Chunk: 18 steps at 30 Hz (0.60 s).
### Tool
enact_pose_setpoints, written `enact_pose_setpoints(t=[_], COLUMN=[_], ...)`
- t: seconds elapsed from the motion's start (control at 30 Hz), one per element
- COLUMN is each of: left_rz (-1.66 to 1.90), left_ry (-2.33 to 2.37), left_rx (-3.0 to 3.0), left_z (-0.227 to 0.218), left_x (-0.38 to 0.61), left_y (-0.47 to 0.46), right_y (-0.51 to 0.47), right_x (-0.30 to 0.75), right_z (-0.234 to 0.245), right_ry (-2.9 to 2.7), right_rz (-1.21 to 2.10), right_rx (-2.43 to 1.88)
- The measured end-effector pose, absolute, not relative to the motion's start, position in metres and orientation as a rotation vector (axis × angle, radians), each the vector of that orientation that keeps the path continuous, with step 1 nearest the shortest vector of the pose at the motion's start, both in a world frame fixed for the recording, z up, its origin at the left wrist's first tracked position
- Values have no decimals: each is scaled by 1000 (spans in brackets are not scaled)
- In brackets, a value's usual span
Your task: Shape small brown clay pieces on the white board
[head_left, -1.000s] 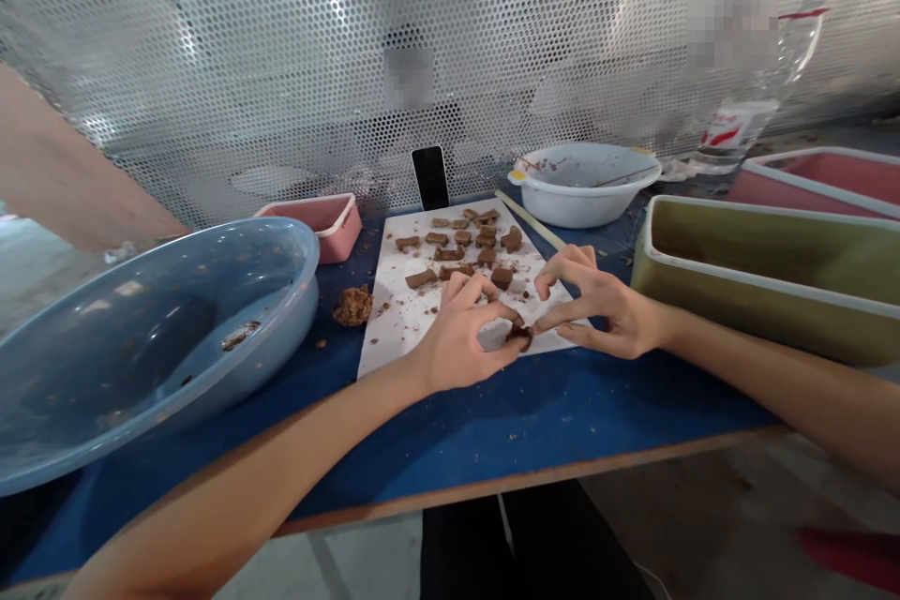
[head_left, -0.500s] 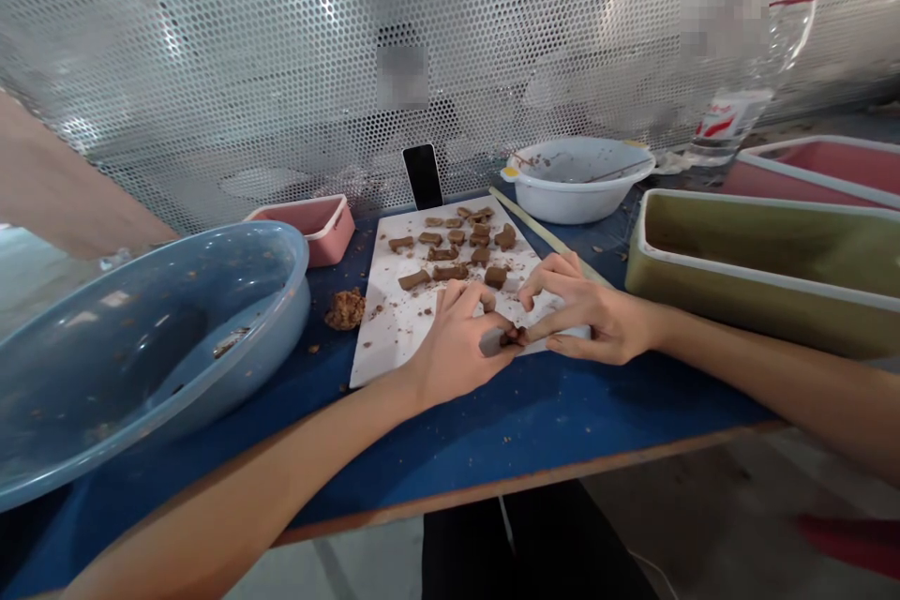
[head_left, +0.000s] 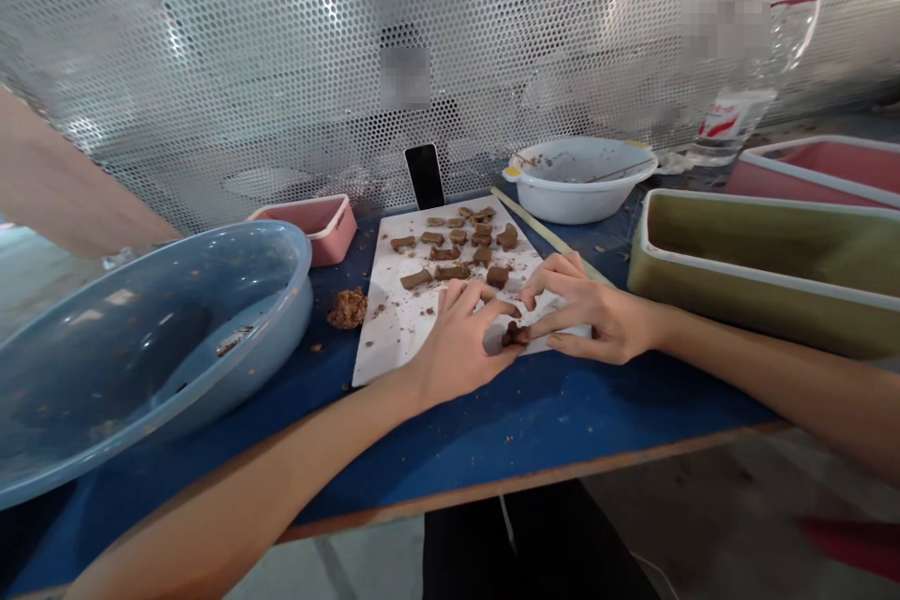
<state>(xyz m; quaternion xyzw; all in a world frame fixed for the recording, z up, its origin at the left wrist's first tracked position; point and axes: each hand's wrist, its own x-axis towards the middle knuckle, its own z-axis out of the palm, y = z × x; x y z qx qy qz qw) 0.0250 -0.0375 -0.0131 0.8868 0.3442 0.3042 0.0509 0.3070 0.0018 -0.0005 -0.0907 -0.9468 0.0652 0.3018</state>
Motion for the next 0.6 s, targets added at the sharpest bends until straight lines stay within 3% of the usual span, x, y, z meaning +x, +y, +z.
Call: enact_pose_setpoints(t=[0.6], left_rz=[921], left_ry=[1056], left_rx=[2691], left_z=[-13], left_x=[25], left_y=[-37], right_y=[0], right_x=[306], right_z=[3], right_ry=[-2536], right_rz=[112], right_rx=[-212])
